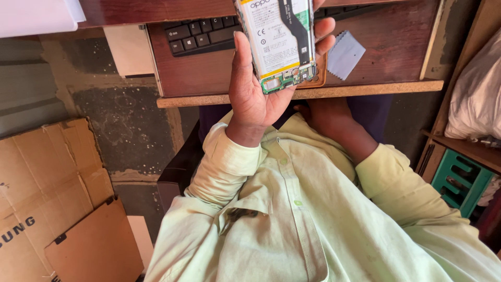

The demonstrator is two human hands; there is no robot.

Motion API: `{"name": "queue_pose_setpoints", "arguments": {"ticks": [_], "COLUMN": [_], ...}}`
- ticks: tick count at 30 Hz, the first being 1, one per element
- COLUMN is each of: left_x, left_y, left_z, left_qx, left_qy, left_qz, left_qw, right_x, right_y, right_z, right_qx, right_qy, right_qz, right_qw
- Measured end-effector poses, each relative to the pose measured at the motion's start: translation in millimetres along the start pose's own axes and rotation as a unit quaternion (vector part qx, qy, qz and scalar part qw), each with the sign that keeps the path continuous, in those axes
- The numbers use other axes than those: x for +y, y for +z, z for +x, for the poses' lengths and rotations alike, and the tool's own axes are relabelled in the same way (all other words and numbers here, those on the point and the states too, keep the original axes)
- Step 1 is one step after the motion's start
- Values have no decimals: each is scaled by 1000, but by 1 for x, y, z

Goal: The person disassembles a smartphone, removes the back cover, and detaches internal components including the battery and camera module. They then clean the camera module with a small brush and handle the parts carefully on a workbench.

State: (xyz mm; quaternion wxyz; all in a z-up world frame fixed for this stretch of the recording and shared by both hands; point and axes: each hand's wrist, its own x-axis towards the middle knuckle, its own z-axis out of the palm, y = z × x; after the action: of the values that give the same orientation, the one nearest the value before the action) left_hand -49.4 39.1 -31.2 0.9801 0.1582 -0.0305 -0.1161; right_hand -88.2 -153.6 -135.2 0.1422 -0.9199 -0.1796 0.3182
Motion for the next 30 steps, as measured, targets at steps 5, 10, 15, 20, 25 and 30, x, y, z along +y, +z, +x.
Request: {"name": "queue_pose_setpoints", "arguments": {"ticks": [5, 10, 15, 20, 25, 30], "left_x": [2, 2, -2, -3, 1, 4], "left_y": [-1, -1, -2, 0, 3, 6], "left_z": [-6, -11, -14, -19, -25, -28], "left_qx": [-2, 3, -6, -19, -11, -14], "left_qy": [7, 5, 0, 4, -1, 3], "left_qz": [-1, -9, -10, 7, -18, -30], "left_qw": [1000, 1000, 1000, 1000, 1000, 999], "right_x": [-7, -18, -25, -27, -28, -30], "right_y": [-4, -9, -12, -14, -3, 8], "right_z": [4, 6, 14, 18, 16, 18], "right_qx": [45, 57, 41, -14, 39, 21], "right_qy": [-59, -53, -29, 7, -1, 36], "right_qz": [39, 52, 60, 52, 56, 58], "right_qw": [996, 996, 997, 999, 998, 997]}}
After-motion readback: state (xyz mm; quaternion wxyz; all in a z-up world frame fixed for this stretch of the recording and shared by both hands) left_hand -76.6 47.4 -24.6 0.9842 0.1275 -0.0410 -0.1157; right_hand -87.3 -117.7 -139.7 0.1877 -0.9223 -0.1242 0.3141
